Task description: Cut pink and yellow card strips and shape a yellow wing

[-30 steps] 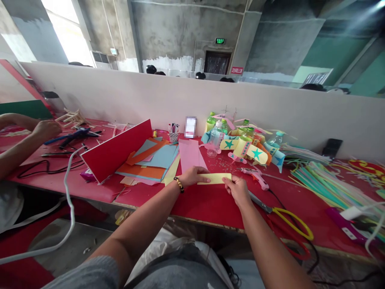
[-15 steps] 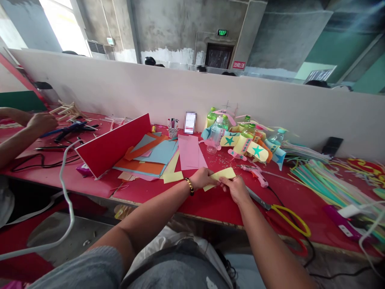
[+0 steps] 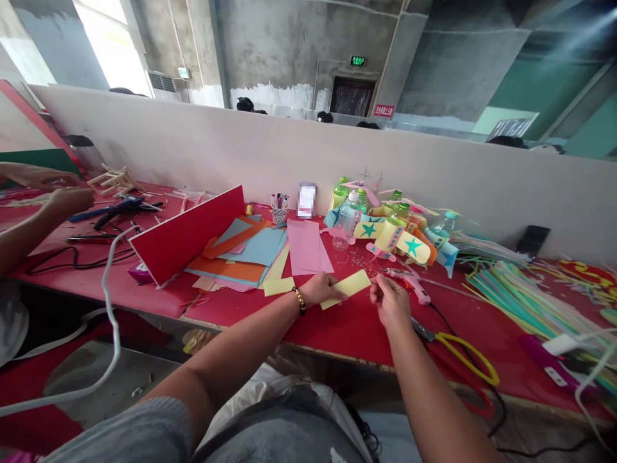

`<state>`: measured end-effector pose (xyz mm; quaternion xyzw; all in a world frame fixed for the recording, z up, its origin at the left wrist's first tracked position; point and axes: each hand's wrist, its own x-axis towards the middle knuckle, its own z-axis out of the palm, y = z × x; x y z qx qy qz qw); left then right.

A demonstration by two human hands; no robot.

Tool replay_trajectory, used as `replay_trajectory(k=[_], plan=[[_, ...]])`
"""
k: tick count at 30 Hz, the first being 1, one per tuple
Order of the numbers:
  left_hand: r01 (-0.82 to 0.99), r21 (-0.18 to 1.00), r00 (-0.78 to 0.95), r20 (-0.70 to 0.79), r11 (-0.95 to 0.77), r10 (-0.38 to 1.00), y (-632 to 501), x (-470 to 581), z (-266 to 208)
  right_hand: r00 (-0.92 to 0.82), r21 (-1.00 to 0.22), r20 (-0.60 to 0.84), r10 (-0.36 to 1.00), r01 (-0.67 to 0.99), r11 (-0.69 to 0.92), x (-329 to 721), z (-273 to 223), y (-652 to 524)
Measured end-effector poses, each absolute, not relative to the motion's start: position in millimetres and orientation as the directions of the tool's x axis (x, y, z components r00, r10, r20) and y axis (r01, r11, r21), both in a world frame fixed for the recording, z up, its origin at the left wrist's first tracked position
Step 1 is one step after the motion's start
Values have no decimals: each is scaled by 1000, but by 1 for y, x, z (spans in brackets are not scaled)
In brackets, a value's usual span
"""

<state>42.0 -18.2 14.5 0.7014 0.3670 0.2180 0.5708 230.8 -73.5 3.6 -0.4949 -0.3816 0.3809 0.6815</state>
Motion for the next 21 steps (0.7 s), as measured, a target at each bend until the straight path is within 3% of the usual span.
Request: replay_trajectory(k=[5, 9, 13, 16, 19, 21], plan=[[275, 955, 647, -102, -107, 755, -20, 42, 15, 316, -979, 152, 936, -84, 188, 224, 3, -76], [211, 973, 702, -83, -95, 707, -19, 40, 17, 412, -969, 178, 894, -82, 231, 230, 0, -74], [94, 991, 802, -131, 92, 583, -13, 35, 18, 516, -958, 202, 832, -72, 278, 234, 4, -71], [-15, 966, 767, -156, 260, 622, -9, 31, 19, 585, -945, 244, 774, -37, 326, 236, 13, -81], [-178, 927, 669, -131, 329, 731, -3, 29, 19, 673, -936, 303, 675, 77, 343, 258, 17, -112], [-263, 900, 616, -121, 347, 779, 1, 29, 19, 726, -925, 365, 583, 353, 140, 287, 14, -141]])
